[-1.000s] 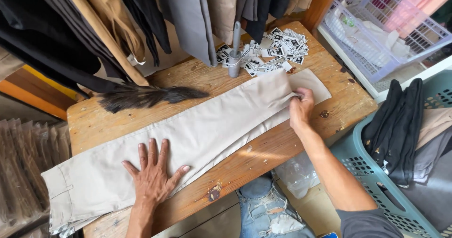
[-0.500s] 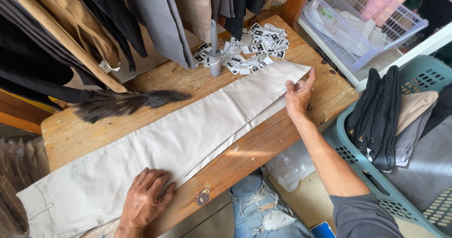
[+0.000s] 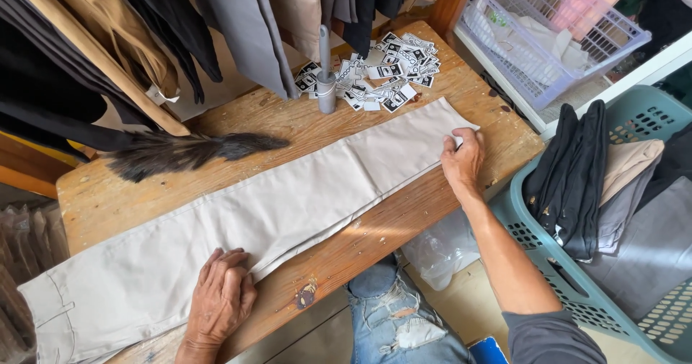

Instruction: Smoothing, cleaning with a lint roller, and folding a pair of pants on a low wooden table.

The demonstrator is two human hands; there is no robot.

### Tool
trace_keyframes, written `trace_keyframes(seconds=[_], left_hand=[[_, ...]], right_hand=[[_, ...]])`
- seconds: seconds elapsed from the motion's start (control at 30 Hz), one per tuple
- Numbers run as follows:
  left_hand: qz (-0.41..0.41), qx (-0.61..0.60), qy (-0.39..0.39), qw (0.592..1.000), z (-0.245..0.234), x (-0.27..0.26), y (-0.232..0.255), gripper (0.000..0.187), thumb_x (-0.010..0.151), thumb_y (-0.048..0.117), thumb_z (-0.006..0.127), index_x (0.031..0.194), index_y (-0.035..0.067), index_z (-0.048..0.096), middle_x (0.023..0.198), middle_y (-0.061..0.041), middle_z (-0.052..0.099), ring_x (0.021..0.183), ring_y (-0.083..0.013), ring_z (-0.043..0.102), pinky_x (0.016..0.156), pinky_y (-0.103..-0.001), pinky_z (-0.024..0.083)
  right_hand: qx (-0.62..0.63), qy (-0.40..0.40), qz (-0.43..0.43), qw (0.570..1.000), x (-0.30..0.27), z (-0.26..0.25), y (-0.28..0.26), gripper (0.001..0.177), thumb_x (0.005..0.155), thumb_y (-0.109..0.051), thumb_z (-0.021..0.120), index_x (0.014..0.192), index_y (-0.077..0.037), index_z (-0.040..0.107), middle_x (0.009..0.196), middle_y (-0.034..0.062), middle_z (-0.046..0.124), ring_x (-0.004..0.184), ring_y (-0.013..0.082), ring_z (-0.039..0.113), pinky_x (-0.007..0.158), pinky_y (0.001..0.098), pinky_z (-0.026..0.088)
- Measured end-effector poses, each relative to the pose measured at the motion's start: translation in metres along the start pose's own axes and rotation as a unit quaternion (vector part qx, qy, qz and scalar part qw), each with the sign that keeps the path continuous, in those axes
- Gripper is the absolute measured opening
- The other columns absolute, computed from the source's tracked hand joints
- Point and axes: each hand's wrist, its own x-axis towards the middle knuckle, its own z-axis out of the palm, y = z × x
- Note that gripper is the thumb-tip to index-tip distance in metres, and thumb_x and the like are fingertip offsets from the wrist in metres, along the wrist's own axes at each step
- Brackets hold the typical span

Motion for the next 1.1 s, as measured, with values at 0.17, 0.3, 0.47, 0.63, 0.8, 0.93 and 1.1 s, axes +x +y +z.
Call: trace_keyframes(seconds=[0.17, 0.3, 0.47, 0.63, 0.8, 0.93, 1.1], left_hand=[[-0.012, 0.003, -0.043, 0.999, -0.002, -0.002, 0.002, 0.032, 0.083, 0.037, 0.073, 0.095, 0.012, 0.058, 0.124, -0.003, 0.065, 0.125, -0.0207, 0.059, 0.118, -0.044, 0.04], [-0.024, -0.008, -0.058, 0.998, -0.004, 0.001, 0.005, 0.027, 0.084, 0.035, 0.072, 0.09, 0.012, 0.06, 0.126, -0.003, 0.065, 0.127, -0.0217, 0.058, 0.118, -0.046, 0.039], [-0.021, 0.003, -0.065, 0.998, -0.003, 0.003, 0.005, 0.023, 0.087, 0.033, 0.068, 0.09, 0.012, 0.06, 0.125, -0.003, 0.065, 0.128, -0.022, 0.057, 0.117, -0.046, 0.039], [-0.013, 0.01, -0.066, 0.998, -0.001, 0.001, 0.004, 0.02, 0.088, 0.029, 0.067, 0.099, 0.013, 0.06, 0.125, 0.0, 0.065, 0.128, -0.02, 0.056, 0.118, -0.047, 0.039], [-0.016, 0.022, -0.076, 0.997, 0.004, -0.001, 0.003, 0.019, 0.087, 0.023, 0.066, 0.101, 0.014, 0.058, 0.127, 0.001, 0.065, 0.132, -0.0183, 0.054, 0.121, -0.048, 0.036], [-0.012, 0.009, -0.086, 0.996, 0.004, 0.005, 0.01, 0.019, 0.084, 0.018, 0.065, 0.1, 0.014, 0.056, 0.13, 0.001, 0.064, 0.135, -0.0181, 0.052, 0.123, -0.05, 0.032], [0.03, -0.02, -0.063, 0.997, 0.006, 0.012, 0.023, 0.025, 0.074, 0.009, 0.065, 0.096, 0.011, 0.056, 0.133, -0.003, 0.062, 0.135, -0.0204, 0.051, 0.124, -0.05, 0.031]], right_hand=[[0.002, -0.042, 0.072, 0.997, 0.009, -0.022, -0.014, 0.035, 0.088, -0.005, 0.068, 0.122, 0.0, 0.06, 0.111, 0.0201, 0.05, 0.092, 0.0355, 0.057, 0.087, 0.0446, 0.049], [-0.042, -0.162, 0.236, 0.957, 0.046, -0.041, -0.031, 0.055, 0.094, -0.028, 0.07, 0.141, -0.005, 0.053, 0.136, 0.0232, 0.049, 0.125, 0.043, 0.046, 0.102, 0.0566, 0.043], [-0.039, -0.201, 0.248, 0.947, 0.066, -0.037, -0.012, 0.04, 0.093, -0.012, 0.072, 0.128, 0.003, 0.061, 0.121, 0.0203, 0.067, 0.112, 0.0344, 0.064, 0.1, 0.0441, 0.05], [-0.046, -0.238, 0.273, 0.931, 0.066, -0.046, -0.032, 0.038, 0.094, -0.014, 0.072, 0.129, -0.003, 0.063, 0.117, 0.0168, 0.07, 0.107, 0.0308, 0.068, 0.1, 0.0439, 0.051], [0.004, -0.281, 0.303, 0.911, 0.078, -0.031, 0.007, 0.021, 0.087, -0.011, 0.077, 0.095, 0.008, 0.07, 0.072, 0.013, 0.065, 0.058, 0.0211, 0.061, 0.056, 0.0304, 0.05], [0.062, -0.263, 0.344, 0.899, 0.084, -0.021, 0.035, 0.05, 0.089, -0.006, 0.072, 0.132, 0.012, 0.056, 0.1, 0.0203, 0.066, 0.068, 0.0199, 0.06, 0.057, 0.0242, 0.051], [-0.03, -0.119, 0.157, 0.98, 0.074, -0.02, 0.05, 0.031, 0.092, -0.006, 0.073, 0.115, 0.01, 0.06, 0.103, 0.0257, 0.067, 0.092, 0.039, 0.067, 0.087, 0.0451, 0.055]])
